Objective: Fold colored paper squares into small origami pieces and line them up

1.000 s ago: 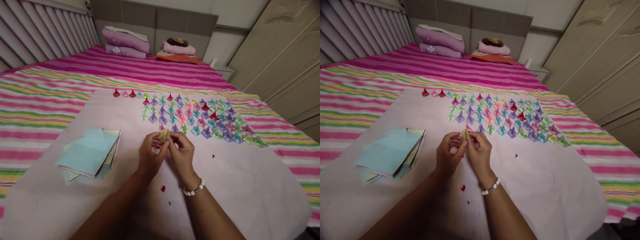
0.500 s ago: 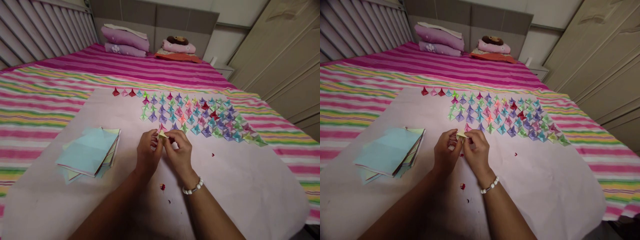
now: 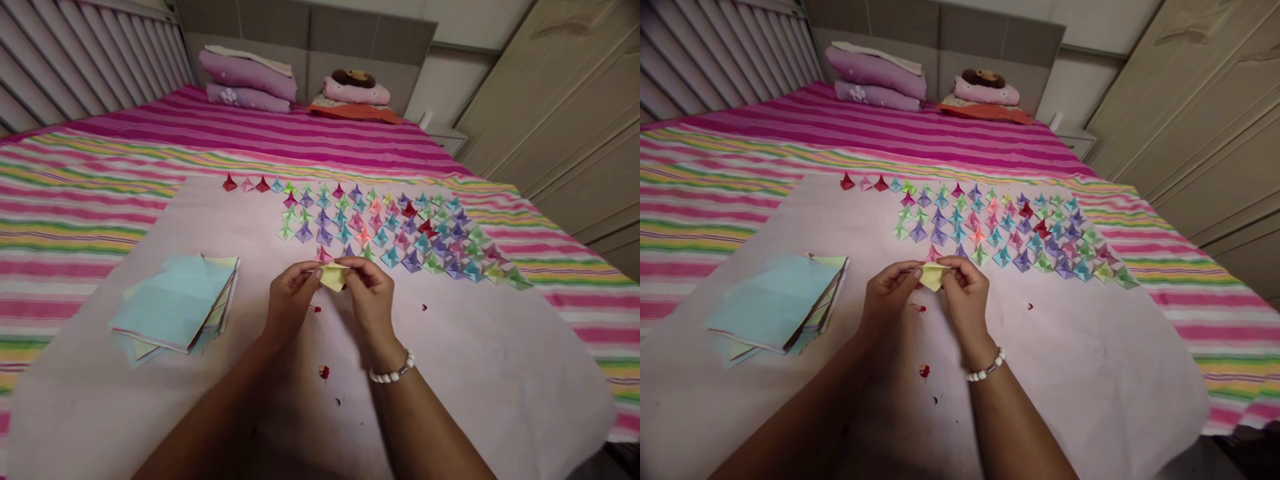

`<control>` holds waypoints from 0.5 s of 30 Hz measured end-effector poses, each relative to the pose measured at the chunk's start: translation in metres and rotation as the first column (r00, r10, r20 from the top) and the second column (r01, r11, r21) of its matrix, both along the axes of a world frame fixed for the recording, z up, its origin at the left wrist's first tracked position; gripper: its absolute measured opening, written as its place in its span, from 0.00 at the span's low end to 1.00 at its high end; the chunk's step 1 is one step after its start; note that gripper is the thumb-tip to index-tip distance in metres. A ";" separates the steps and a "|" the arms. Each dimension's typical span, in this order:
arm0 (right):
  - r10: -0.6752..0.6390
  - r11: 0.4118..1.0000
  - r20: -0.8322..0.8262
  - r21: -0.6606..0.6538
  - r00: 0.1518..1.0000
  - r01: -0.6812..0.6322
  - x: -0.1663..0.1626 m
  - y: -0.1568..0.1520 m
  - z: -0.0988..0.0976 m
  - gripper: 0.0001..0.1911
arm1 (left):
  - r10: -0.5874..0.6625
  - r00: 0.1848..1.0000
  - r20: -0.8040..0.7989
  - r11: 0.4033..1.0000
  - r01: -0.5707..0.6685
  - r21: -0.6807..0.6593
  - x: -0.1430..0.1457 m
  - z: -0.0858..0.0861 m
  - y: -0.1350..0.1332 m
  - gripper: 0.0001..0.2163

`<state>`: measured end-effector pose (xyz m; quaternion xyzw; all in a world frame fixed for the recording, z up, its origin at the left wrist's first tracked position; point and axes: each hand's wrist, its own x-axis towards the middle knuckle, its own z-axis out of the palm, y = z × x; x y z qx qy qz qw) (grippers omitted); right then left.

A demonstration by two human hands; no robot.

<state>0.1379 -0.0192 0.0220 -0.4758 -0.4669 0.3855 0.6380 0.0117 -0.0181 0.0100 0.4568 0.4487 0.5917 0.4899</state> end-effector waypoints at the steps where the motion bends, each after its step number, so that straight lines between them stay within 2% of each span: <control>1: 0.004 1.000 -0.044 -0.027 0.999 -0.005 0.001 0.001 0.000 0.05 | -0.012 0.999 0.034 1.000 0.012 -0.004 0.000 0.001 0.001 0.11; 5: 0.019 0.994 -0.248 -0.104 0.968 -0.046 0.004 0.007 -0.003 0.05 | -0.083 0.995 0.049 0.996 0.082 0.033 0.002 0.003 0.001 0.12; 8: 0.018 0.986 -0.376 -0.147 0.926 -0.079 0.004 0.010 -0.003 0.04 | -0.080 0.996 -0.027 0.994 0.082 0.071 0.002 0.001 0.000 0.13; 12: 0.032 0.980 -0.415 -0.164 0.909 -0.109 0.003 0.011 -0.002 0.05 | 0.077 0.953 -0.294 0.957 0.012 0.291 0.000 -0.002 -0.002 0.12; 15: 0.057 0.979 -0.410 -0.156 0.910 -0.132 0.003 0.011 -0.002 0.05 | 0.157 0.893 -0.422 0.890 0.057 0.453 -0.002 -0.002 -0.002 0.10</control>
